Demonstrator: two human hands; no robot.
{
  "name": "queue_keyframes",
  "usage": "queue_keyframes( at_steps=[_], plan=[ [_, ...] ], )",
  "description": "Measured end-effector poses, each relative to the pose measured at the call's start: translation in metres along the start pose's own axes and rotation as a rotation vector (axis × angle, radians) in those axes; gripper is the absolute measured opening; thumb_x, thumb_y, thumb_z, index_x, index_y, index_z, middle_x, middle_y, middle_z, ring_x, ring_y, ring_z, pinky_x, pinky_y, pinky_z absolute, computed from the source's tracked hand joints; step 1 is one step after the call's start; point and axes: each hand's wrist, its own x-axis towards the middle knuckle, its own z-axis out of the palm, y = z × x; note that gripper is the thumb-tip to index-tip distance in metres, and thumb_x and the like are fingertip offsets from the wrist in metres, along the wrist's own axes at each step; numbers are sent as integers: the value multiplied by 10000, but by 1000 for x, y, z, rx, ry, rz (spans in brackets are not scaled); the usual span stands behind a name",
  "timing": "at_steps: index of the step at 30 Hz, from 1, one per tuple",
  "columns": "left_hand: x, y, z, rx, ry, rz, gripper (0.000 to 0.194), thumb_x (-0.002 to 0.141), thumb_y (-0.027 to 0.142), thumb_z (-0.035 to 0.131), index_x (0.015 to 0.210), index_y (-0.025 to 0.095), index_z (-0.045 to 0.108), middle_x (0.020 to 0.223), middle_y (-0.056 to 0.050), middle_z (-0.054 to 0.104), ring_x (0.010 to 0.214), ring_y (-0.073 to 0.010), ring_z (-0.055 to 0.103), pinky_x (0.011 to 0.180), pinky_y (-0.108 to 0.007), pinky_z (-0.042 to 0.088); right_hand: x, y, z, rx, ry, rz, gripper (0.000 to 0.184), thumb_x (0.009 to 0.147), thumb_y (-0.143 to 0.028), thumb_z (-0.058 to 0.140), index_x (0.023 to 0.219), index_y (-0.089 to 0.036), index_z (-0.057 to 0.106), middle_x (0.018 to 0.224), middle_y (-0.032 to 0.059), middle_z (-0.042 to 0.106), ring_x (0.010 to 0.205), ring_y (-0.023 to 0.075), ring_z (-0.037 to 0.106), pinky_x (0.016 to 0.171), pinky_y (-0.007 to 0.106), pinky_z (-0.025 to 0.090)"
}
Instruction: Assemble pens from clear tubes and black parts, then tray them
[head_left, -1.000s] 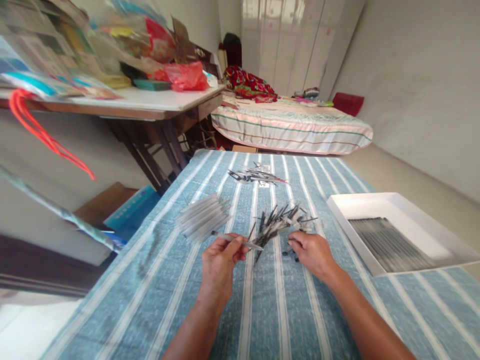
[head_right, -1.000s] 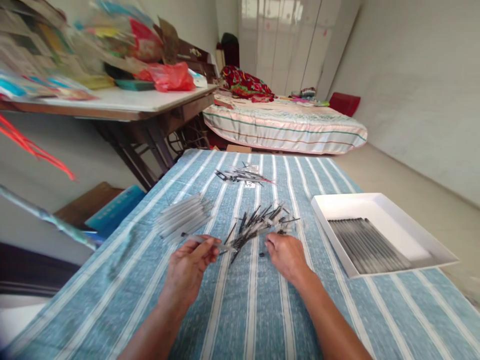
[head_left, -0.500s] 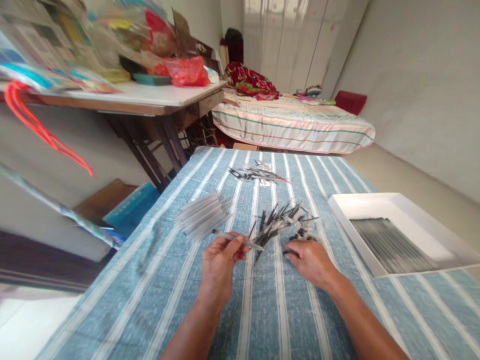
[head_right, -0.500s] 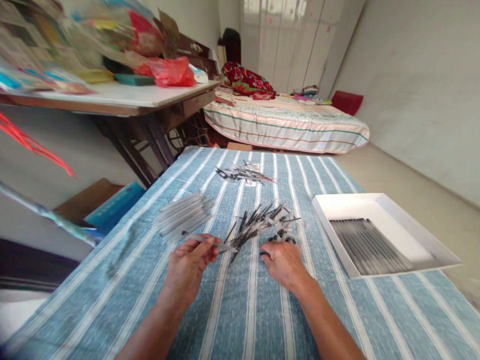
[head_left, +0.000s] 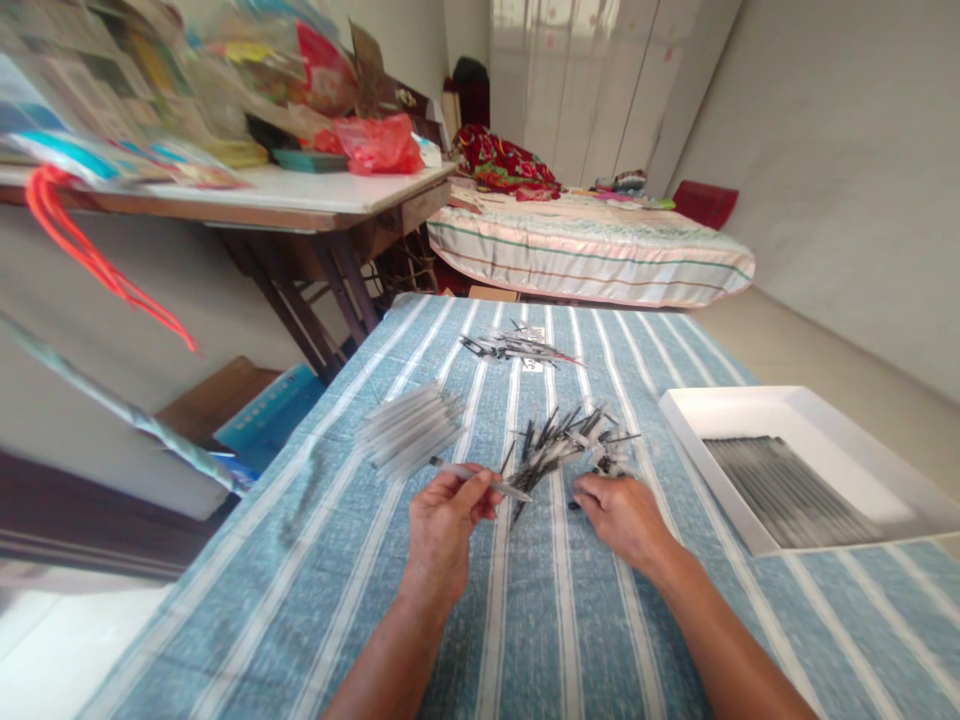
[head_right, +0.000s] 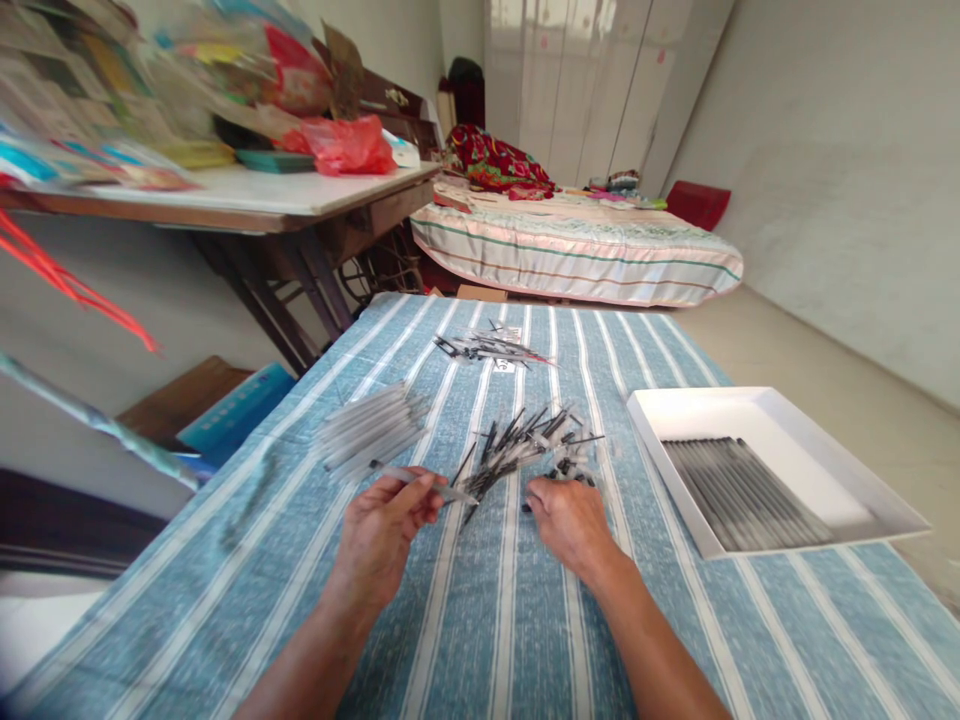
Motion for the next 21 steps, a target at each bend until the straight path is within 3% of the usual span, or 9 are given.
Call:
queue_keyframes(
  at_steps=[6, 13, 17, 21],
  plan=[
    [-1, -1, 0, 16, -24, -1, 155, 620, 233, 700, 696, 135, 608, 662, -20, 654, 528, -116, 551, 479, -225, 403, 2, 9, -6, -21, 37, 58, 243, 844, -262, 446, 988, -266, 641, 910, 12, 701, 840, 182, 634, 647, 243, 366],
    [-2, -2, 2, 48, -38, -5, 162, 617, 240, 694, 695, 125, 612, 655, -24, 639, 525, -113, 545, 473, -228, 399, 4, -5, -8, -168, -113, -83, 197, 818, -193, 439, 778, -212, 630, 819, 52, 690, 798, 193, 627, 611, 257, 334],
    [-3, -2, 2, 45, -48, -17, 153, 624, 230, 689, 699, 131, 600, 664, -23, 640, 526, -111, 543, 476, -228, 400, 5, -6, -6, -204, -91, -58, 189, 796, -155, 424, 769, -194, 607, 821, 59, 679, 762, 190, 620, 600, 261, 324],
    [-4, -2, 3, 50, -47, -29, 143, 629, 221, 681, 701, 127, 601, 659, -24, 636, 519, -108, 540, 471, -225, 397, 5, -2, -3, -152, -53, 7, 163, 798, -234, 459, 728, -196, 601, 786, 53, 675, 745, 195, 617, 588, 258, 318]
  ],
)
